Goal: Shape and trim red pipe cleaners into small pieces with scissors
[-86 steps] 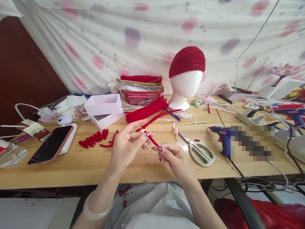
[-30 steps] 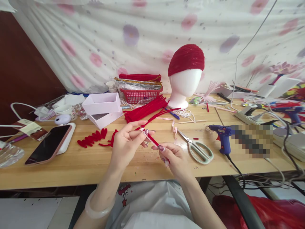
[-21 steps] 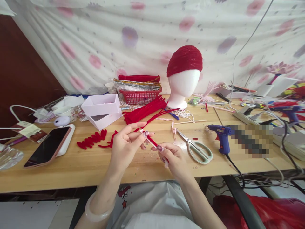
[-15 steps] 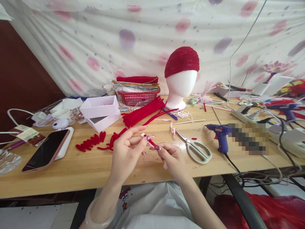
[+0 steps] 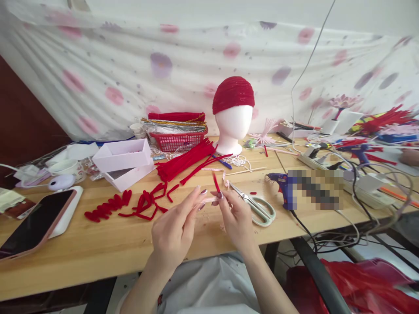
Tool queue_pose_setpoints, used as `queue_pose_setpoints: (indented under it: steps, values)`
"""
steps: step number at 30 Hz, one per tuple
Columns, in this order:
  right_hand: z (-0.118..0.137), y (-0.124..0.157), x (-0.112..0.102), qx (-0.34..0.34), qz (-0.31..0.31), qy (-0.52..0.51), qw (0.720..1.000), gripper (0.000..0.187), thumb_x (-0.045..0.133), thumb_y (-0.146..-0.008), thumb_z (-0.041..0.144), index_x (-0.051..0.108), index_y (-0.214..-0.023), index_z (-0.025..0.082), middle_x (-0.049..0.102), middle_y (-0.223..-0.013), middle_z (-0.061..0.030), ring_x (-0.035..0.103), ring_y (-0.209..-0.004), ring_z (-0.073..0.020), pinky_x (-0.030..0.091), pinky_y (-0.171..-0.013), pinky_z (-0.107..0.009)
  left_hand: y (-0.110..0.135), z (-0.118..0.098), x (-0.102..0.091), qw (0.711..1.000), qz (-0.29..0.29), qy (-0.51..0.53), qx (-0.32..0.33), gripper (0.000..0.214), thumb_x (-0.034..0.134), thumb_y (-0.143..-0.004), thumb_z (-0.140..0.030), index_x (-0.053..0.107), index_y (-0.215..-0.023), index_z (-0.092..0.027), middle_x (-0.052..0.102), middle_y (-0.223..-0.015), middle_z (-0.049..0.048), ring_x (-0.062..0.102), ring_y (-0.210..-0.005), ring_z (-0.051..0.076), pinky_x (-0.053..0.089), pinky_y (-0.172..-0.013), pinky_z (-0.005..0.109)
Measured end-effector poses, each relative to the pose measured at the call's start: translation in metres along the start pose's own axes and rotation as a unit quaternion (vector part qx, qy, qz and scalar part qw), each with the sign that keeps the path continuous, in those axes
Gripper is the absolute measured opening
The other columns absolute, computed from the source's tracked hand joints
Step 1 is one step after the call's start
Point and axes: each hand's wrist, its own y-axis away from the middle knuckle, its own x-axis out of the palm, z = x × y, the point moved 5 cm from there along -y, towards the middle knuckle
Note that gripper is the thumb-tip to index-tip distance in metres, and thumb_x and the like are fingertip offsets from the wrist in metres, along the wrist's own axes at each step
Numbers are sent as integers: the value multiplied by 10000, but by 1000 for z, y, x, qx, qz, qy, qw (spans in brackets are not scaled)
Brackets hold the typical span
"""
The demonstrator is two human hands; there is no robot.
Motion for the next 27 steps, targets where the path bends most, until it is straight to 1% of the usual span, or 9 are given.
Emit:
queue_pose_setpoints:
  steps: [2,5,7,10,13,17,19,23,27]
  values:
    - [-3,-3,-11,-23,-42,60,997,229,456,-978,216,663,-881,208,687,-813,-55,624,-803,-221,436,-749,-325,-6,8,-1,999,-28,-13,-25,339,596,-899,-142,680,-1199,-277,784,-1051,18,756,-894,193,568,-870,293]
    - [-3,-7,-28,-72,-77,153,983,236,427,-983,174,644,-895,199,684,-822,-66,596,-798,-226,418,-738,-333,-25,27,2,996,25,-51,-74,268,544,-926,-216,713,-1133,-235,764,-1113,60,716,-1028,234,520,-962,359]
    - [2,-7,-34,-129,-66,210,967,236,413,-990,151,642,-947,190,684,-820,-67,576,-791,-226,403,-760,-351,-36,34,0,994,25,-82,-69,254,570,-902,-273,727,-1091,-210,696,-1247,94,601,-1226,280,444,-1058,422]
    - [13,-4,-32,-216,-8,279,936,241,418,-1007,135,650,-1043,191,692,-840,-57,564,-792,-214,346,-884,-421,-40,39,1,989,46,-21,-141,294,532,-924,-392,733,-999,-191,735,-1082,101,672,-1041,253,502,-950,392]
    - [23,1,-23,-255,32,299,919,242,433,-1013,128,659,-1058,202,691,-836,-39,568,-804,-203,278,-953,-465,-27,39,15,939,154,116,-284,379,562,-883,-521,729,-842,-183,742,-783,61,685,-745,197,540,-737,308]
    - [33,7,-12,-276,56,282,917,232,438,-1012,134,663,-1048,179,664,-775,-33,571,-801,-205,280,-948,-454,-13,32,31,864,261,226,-367,284,771,-719,-451,721,-768,-175,736,-766,39,651,-709,161,509,-662,245]
    - [36,9,-8,-282,58,268,919,240,429,-1015,144,667,-1024,170,652,-752,-31,569,-777,-201,288,-949,-453,-9,32,34,850,259,255,-381,253,820,-670,-386,712,-748,-171,730,-764,28,643,-717,148,503,-676,233]
    - [40,12,-3,-291,43,242,925,236,442,-998,136,669,-1042,178,655,-749,-34,550,-707,-194,350,-897,-439,-1,33,33,851,211,294,-381,228,853,-641,-322,693,-694,-168,682,-694,-8,599,-673,109,480,-645,194]
    - [38,18,0,-251,19,138,958,244,470,-974,105,658,-1110,181,669,-769,-45,585,-708,-191,446,-766,-351,9,36,31,844,136,342,-390,246,868,-636,-326,692,-681,-161,668,-668,-17,591,-659,85,474,-627,156]
